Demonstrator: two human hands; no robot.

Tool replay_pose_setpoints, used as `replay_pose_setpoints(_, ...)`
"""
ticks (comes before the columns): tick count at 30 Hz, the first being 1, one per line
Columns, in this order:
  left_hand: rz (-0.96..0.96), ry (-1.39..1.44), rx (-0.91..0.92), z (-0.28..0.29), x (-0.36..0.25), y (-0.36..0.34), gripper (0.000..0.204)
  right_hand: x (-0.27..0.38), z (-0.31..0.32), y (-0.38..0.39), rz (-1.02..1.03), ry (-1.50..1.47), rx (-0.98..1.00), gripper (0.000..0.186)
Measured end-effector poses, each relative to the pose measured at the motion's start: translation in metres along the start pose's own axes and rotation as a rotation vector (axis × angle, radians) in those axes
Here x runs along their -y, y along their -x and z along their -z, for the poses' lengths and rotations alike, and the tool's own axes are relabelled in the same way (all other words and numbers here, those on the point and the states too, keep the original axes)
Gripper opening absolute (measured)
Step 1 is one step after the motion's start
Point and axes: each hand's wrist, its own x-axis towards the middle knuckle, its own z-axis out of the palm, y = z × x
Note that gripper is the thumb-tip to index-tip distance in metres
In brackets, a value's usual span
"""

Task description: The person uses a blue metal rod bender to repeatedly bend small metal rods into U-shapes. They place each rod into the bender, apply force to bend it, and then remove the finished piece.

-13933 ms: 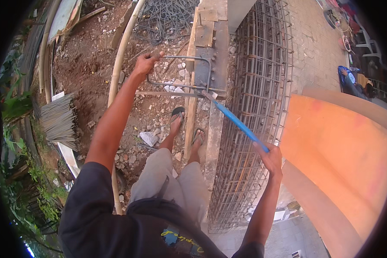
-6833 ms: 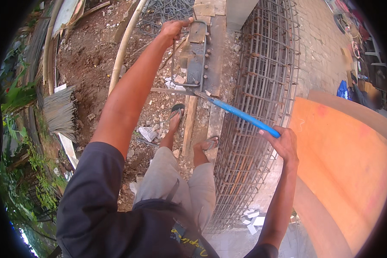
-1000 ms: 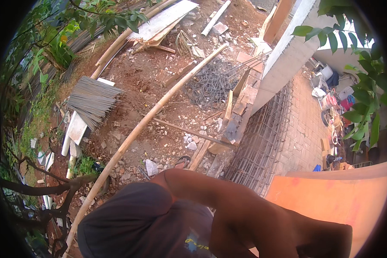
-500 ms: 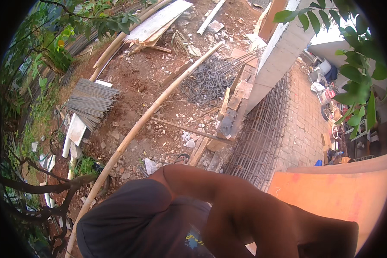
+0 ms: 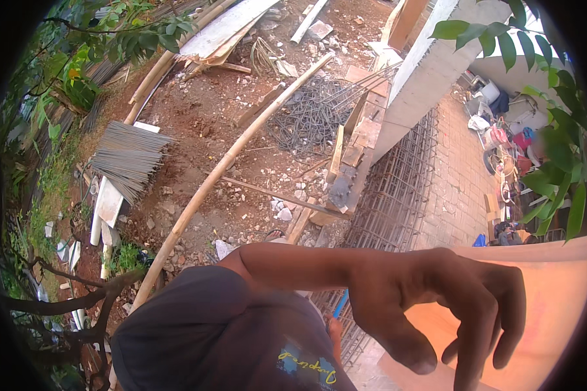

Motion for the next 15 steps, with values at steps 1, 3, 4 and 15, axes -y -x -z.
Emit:
replay_pose_setpoints(1,0.081,0.039,-0.049,0.024,0.011,0.012,0.025,-0.014,0.003,0.003,-0.020,-0.020,-0.042,0.039)
replay_pose_setpoints(3,0.279,-0.048,-0.183,0.070,0.002,0.042,0.022,-0.022,-0.004,-0.003,0.099,-0.007,-0.072,0.040)
replay_pose_setpoints(4,0.271,-0.343,-0.176,0.101,-0.003,0.063,0.012,-0.023,-0.010,-0.010,0.229,0.031,-0.083,0.040)
replay_pose_setpoints(15,0.878,-1.687,-1.359,0.530,-0.083,0.314,0.025,0.021,-0.081,0.027,0.181,0.108,-0.057,0.049)
